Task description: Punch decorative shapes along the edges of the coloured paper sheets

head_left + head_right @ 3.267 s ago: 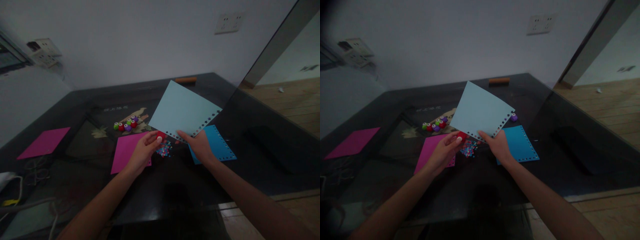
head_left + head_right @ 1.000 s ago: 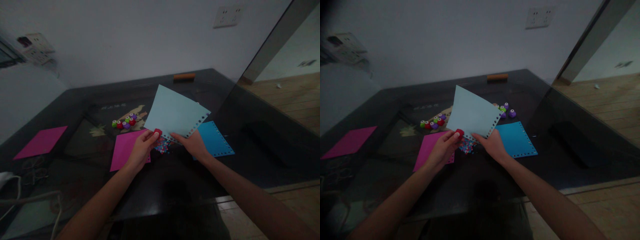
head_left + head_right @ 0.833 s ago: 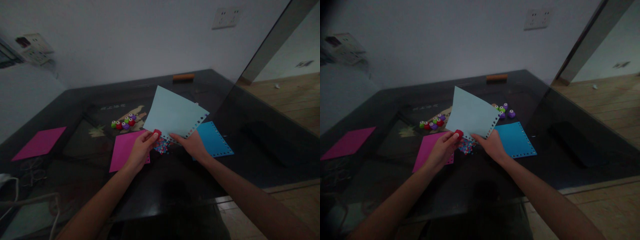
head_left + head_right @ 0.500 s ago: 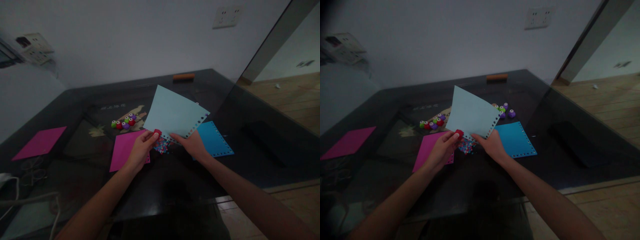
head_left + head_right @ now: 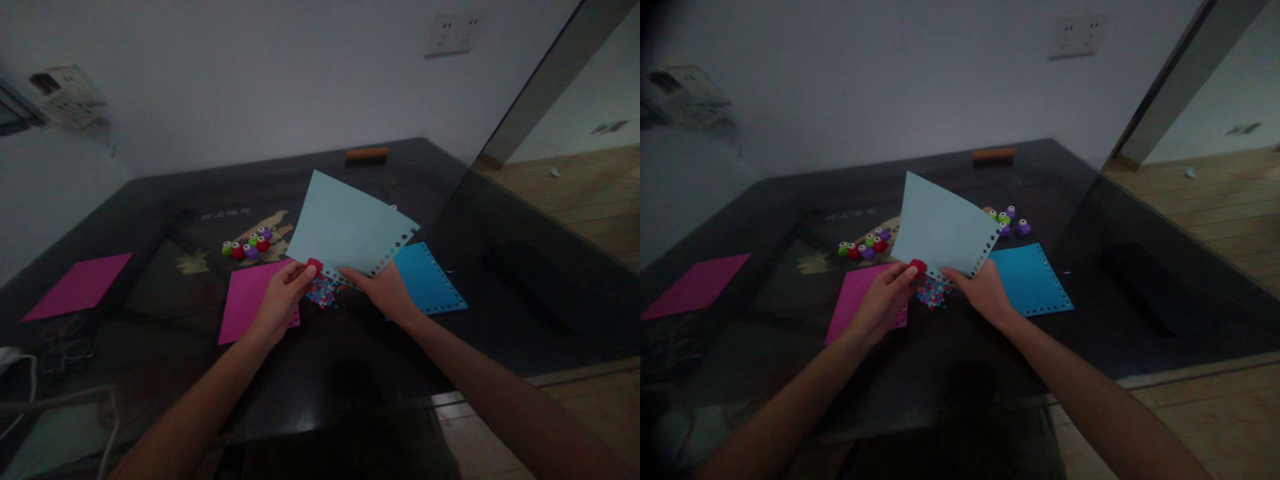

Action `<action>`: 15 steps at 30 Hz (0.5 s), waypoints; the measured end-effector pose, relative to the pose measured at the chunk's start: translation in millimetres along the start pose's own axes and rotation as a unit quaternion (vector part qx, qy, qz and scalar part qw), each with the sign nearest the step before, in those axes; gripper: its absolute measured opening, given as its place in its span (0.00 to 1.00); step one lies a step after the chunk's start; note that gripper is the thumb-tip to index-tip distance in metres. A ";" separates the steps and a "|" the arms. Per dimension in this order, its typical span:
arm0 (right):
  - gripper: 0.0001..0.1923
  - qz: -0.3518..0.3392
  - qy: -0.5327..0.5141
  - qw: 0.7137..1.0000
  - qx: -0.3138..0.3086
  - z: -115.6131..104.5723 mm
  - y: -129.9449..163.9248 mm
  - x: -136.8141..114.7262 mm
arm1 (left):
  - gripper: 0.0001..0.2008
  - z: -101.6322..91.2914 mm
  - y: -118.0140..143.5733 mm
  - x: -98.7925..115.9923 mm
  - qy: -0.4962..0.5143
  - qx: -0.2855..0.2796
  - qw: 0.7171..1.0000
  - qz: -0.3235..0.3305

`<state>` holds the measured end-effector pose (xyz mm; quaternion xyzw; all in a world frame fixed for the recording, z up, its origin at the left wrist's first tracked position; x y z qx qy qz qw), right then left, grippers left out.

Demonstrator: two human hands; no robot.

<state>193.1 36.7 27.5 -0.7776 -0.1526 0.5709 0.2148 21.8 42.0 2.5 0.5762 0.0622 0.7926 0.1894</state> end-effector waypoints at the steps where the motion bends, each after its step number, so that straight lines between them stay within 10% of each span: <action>1: 0.16 -0.004 -0.001 1.000 0.001 0.1 0.0 0.3 | 0.10 -0.1 0.0 0.3 0.000 0.002 1.000 0.001; 15: 0.16 -0.013 0.010 1.000 0.001 -0.9 -0.1 -2.9 | 0.10 1.5 1.0 3.4 0.009 -0.001 1.000 0.007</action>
Point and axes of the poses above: each hand's wrist, its own y-axis away from the middle knuckle, its own z-axis out of the palm, x = y × z, the point moved 6 cm from there along -y, towards the middle knuckle, and after that the axes turned 11 degrees about -z, right-handed, at the moved point
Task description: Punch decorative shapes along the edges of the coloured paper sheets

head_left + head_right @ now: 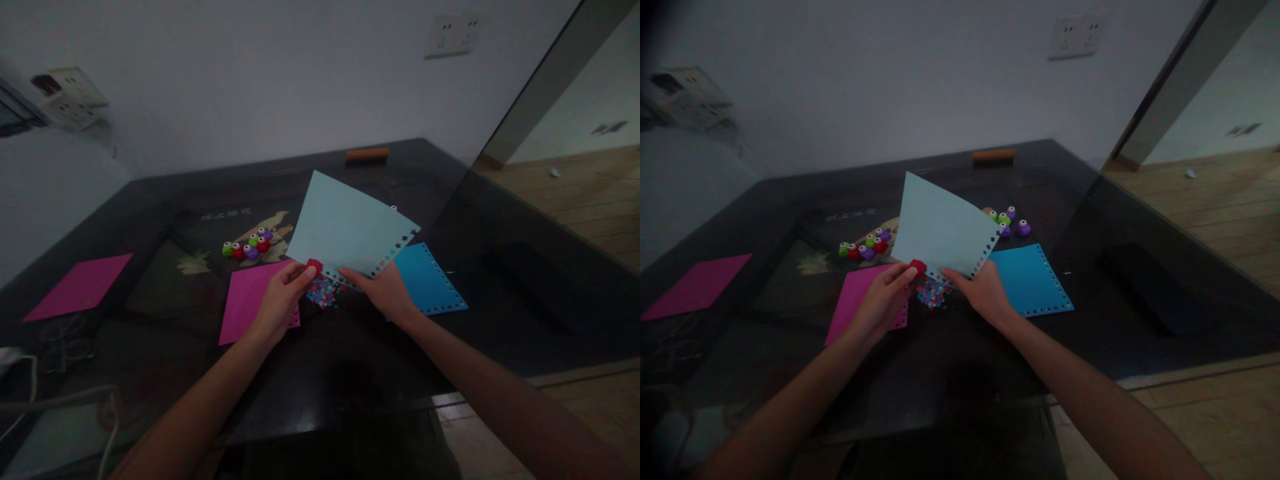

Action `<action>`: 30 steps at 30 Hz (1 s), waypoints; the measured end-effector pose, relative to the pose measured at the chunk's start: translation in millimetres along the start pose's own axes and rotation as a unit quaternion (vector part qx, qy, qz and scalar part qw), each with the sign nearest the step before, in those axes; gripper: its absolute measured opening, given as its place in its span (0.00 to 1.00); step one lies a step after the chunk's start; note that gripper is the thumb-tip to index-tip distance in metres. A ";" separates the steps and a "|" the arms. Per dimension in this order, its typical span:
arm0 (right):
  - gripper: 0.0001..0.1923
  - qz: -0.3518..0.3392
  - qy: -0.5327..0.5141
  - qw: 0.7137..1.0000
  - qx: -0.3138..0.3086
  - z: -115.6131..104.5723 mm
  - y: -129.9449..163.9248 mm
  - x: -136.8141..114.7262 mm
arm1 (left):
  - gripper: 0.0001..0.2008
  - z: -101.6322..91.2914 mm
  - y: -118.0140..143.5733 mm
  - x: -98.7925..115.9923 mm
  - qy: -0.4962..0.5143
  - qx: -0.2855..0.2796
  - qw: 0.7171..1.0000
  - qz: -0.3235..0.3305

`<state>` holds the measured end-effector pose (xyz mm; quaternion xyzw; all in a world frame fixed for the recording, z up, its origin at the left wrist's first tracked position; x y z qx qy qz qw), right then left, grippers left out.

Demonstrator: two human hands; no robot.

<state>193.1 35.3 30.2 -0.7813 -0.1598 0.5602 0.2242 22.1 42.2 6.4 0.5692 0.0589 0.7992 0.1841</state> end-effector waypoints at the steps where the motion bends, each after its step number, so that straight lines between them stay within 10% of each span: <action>1: 0.16 0.000 -0.001 1.000 0.001 -0.1 0.0 0.0 | 0.10 0.3 -0.2 0.1 0.002 -0.002 1.000 0.000; 30: 0.18 0.017 -0.012 1.000 -0.005 0.9 0.8 -0.1 | 0.10 -0.1 0.2 -0.4 -0.029 -0.007 0.999 0.026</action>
Point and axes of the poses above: each hand's wrist, its own y-axis away from the middle knuckle, its own z-axis out of the palm, x = y × z, the point moved 6 cm from there along -y, towards the middle knuckle, and after that the axes turned 11 degrees about -z, right-handed, at the moved point
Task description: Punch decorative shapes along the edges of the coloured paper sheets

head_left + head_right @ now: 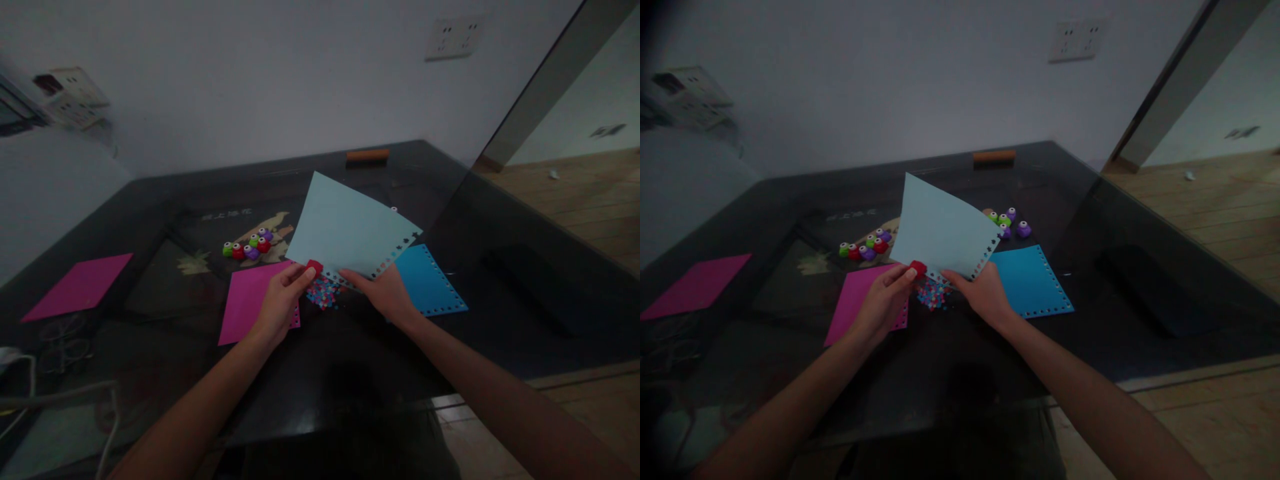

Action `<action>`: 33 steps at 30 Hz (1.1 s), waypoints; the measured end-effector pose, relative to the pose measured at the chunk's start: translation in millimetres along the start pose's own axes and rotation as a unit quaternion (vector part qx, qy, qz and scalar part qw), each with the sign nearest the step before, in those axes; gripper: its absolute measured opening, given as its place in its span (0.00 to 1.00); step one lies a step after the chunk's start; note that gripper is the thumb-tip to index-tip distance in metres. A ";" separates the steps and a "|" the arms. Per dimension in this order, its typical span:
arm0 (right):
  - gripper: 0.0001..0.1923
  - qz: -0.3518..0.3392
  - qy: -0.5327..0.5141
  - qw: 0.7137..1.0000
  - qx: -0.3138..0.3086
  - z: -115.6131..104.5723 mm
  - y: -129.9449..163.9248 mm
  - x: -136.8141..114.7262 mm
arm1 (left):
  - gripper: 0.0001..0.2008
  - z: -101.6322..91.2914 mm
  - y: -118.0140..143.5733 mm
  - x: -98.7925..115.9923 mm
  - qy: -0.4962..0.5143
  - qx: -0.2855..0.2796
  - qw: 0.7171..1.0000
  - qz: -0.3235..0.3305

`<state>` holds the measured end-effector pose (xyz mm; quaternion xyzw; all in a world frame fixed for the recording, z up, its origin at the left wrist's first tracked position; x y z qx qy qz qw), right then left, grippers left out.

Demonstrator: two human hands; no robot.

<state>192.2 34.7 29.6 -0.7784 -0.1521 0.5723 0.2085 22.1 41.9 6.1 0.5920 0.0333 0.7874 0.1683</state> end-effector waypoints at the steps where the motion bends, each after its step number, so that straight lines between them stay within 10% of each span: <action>1: 0.18 -0.001 0.004 1.000 -0.001 -0.1 0.0 -0.1 | 0.10 -0.1 0.3 0.4 -0.003 0.002 1.000 0.003; 33: 0.18 -0.015 0.016 1.000 0.005 -0.3 0.2 -2.8 | 0.11 3.6 5.9 -4.1 0.007 0.062 0.997 0.039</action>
Point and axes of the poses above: each hand's wrist, its own y-axis away from the middle knuckle, its own z-axis out of the palm, x = y × z, the point moved 6 cm from there along -y, towards the middle knuckle, and after that the axes turned 11 degrees about -z, right-handed, at the moved point
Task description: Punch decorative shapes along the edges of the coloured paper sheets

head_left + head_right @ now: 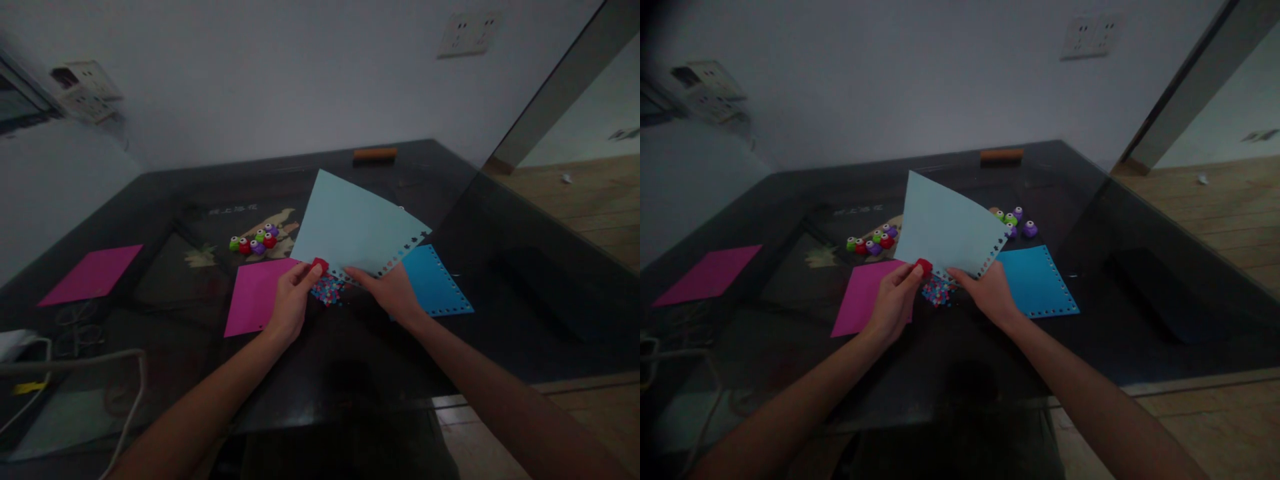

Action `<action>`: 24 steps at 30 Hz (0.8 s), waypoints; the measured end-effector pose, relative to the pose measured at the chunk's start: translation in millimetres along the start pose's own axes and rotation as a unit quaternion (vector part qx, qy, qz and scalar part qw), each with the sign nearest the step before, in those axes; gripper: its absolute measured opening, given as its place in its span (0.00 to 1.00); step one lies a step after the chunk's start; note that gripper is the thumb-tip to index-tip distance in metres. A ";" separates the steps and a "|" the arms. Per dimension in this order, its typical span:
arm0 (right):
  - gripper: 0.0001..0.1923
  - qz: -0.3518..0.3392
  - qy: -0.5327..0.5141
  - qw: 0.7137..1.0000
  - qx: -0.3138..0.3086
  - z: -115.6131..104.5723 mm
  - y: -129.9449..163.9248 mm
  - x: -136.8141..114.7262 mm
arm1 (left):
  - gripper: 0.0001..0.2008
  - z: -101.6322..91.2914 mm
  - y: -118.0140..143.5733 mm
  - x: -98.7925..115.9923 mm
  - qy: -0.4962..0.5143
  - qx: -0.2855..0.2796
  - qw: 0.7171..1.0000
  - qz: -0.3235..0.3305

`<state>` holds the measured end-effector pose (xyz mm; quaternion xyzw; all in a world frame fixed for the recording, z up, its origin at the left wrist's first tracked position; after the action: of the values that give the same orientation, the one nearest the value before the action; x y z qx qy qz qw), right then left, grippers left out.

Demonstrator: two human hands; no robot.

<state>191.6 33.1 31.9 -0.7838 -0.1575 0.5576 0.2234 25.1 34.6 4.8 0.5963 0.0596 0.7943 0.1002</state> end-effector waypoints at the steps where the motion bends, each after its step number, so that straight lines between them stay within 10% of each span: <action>1: 0.17 0.003 -0.001 1.000 -0.001 0.1 -0.1 0.3 | 0.11 0.0 -0.6 -0.7 0.003 -0.001 1.000 -0.002; 24: 0.15 0.032 -0.012 0.999 0.007 -2.8 -1.9 8.4 | 0.10 -0.6 -2.6 -5.1 -0.018 -0.019 1.000 -0.017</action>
<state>197.0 38.5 26.9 -0.7804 -0.1309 0.5748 0.2087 26.1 35.9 -0.7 0.6072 0.0526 0.7827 0.1264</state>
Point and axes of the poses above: each hand's wrist, its own y-axis away from the middle knuckle, its own z-axis out of the palm, x = y × z, the point moved 6 cm from there along -y, towards the middle knuckle, and after that the axes turned 11 degrees about -z, right-handed, at the moved point
